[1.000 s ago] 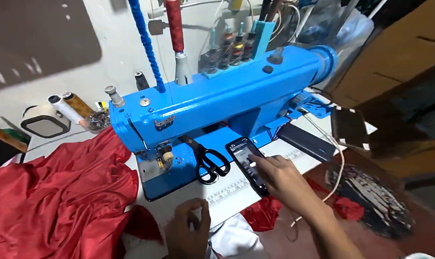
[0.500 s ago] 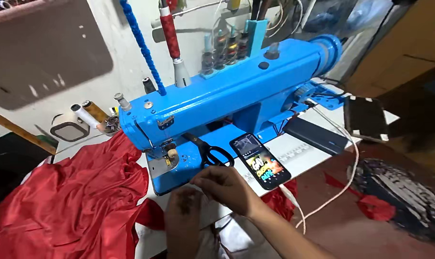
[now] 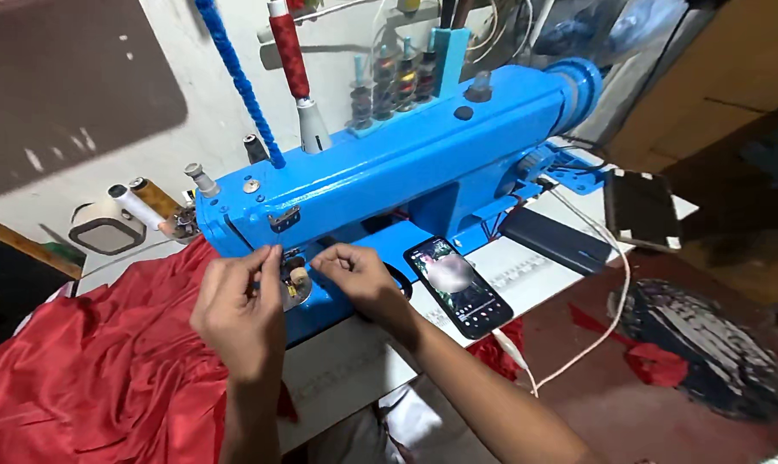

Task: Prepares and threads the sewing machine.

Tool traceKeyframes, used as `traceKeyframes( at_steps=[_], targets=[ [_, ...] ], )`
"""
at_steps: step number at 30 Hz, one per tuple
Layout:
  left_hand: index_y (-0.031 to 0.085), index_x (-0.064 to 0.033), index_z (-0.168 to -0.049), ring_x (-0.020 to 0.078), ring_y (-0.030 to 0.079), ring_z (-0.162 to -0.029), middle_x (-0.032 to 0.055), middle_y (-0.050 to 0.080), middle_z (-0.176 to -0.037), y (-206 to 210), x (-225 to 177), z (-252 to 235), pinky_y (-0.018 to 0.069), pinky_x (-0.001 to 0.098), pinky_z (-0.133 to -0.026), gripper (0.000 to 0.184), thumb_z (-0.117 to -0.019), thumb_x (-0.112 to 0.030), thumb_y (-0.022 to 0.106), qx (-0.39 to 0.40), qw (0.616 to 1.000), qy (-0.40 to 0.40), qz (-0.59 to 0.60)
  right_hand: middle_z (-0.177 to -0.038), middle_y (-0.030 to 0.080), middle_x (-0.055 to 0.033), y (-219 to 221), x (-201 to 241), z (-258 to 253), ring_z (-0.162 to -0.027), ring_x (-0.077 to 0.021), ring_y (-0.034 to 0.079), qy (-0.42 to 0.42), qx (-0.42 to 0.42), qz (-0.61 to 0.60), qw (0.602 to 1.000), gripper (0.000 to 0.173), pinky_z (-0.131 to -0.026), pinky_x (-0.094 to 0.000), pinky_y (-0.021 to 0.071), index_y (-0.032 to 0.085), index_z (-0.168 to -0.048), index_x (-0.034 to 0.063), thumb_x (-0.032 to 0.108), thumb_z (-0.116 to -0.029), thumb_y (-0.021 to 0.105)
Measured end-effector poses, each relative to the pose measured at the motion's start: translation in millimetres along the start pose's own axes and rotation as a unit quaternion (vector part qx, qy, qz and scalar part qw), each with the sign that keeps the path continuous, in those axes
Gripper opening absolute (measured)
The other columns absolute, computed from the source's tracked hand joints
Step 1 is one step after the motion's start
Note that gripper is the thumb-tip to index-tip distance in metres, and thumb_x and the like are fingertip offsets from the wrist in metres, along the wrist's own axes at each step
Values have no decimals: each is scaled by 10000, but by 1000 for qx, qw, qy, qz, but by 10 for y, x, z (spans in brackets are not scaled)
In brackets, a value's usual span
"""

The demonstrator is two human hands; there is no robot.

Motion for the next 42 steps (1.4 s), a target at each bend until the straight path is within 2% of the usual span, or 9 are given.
traceKeyframes(
  at_steps=[7, 12, 16, 25, 29, 32, 36, 39, 42],
  targets=[
    [754, 19, -878, 50, 533, -653, 72, 610, -743, -9, 12, -11, 406, 172, -590, 202, -931, -176, 738, -7, 999, 11, -34, -611, 495, 42, 87, -50, -77, -532, -2, 416, 17, 17, -15, 1000, 142, -528, -173, 358, 705, -985, 16, 132, -1015, 628],
    [740, 32, -838, 71, 524, -619, 89, 597, -707, -43, -53, -7, 402, 194, -575, 208, -928, -155, 729, -1, 998, 26, -52, -619, 527, 38, 119, -165, -45, -503, 13, 416, 57, 11, -122, 991, 138, -490, -145, 345, 699, -1015, 21, 125, -1023, 608],
    [754, 15, -838, 70, 537, -621, 80, 616, -706, -51, -77, -28, 404, 194, -573, 200, -929, -162, 734, -3, 998, 38, -52, -601, 537, 35, 86, -157, -43, -489, 10, 413, 51, -13, -124, 991, 129, -481, -149, 337, 702, -1006, 29, 135, -1015, 628],
    [758, 5, -853, 64, 529, -627, 68, 611, -710, -44, -1, -29, 398, 202, -579, 195, -934, -170, 727, 10, 999, 22, -44, -627, 529, 37, 205, -198, -26, -501, 22, 407, 93, 23, -140, 985, 132, -487, -134, 340, 688, -1010, -8, 90, -1023, 601],
    [756, 2, -837, 74, 538, -627, 67, 613, -705, -18, -2, -23, 405, 212, -580, 202, -932, -174, 732, 13, 999, 25, -40, -610, 502, 43, 355, -265, 7, -476, 24, 379, 109, 66, -207, 970, 143, -458, -130, 317, 676, -1000, -21, 48, -1018, 552],
    [757, -1, -829, 99, 551, -625, 77, 623, -707, 26, -28, -9, 418, 236, -583, 214, -932, -188, 735, 21, 998, 35, -41, -601, 488, 70, 540, -343, 43, -462, 28, 380, 130, 103, -286, 944, 147, -439, -126, 319, 673, -943, 18, 66, -1015, 554],
    [755, -6, -825, 144, 564, -607, 88, 618, -688, 109, -80, 4, 434, 283, -574, 208, -927, -185, 731, 35, 997, 54, -48, -577, 456, 65, 692, -526, 47, -436, 6, 376, 200, 65, -364, 907, 168, -418, -139, 326, 649, -959, 36, 43, -1029, 497],
    [772, -39, -853, 148, 541, -595, 60, 606, -690, 140, -94, -20, 417, 311, -561, 202, -930, -220, 724, 70, 995, 42, -58, -586, 479, 51, 907, -607, 45, -447, -15, 412, 237, 20, -408, 881, 168, -433, -164, 362, 585, -905, 73, 33, -1023, 471],
    [785, -52, -973, 142, 552, -625, 56, 622, -742, 56, -50, -72, 438, 320, -583, 225, -942, -262, 709, 105, 993, 21, -49, -632, 527, 43, 1105, -407, 95, -488, -14, 476, 220, 10, -416, 882, 192, -466, -165, 425, 556, -911, 74, 59, -1062, 439]
  ],
)
Point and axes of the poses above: each hand's wrist, its own z-axis away from the middle knuckle, its own y-axis out of the palm, x = y × z, the point moved 8 cm from there along -z, towards the middle knuckle
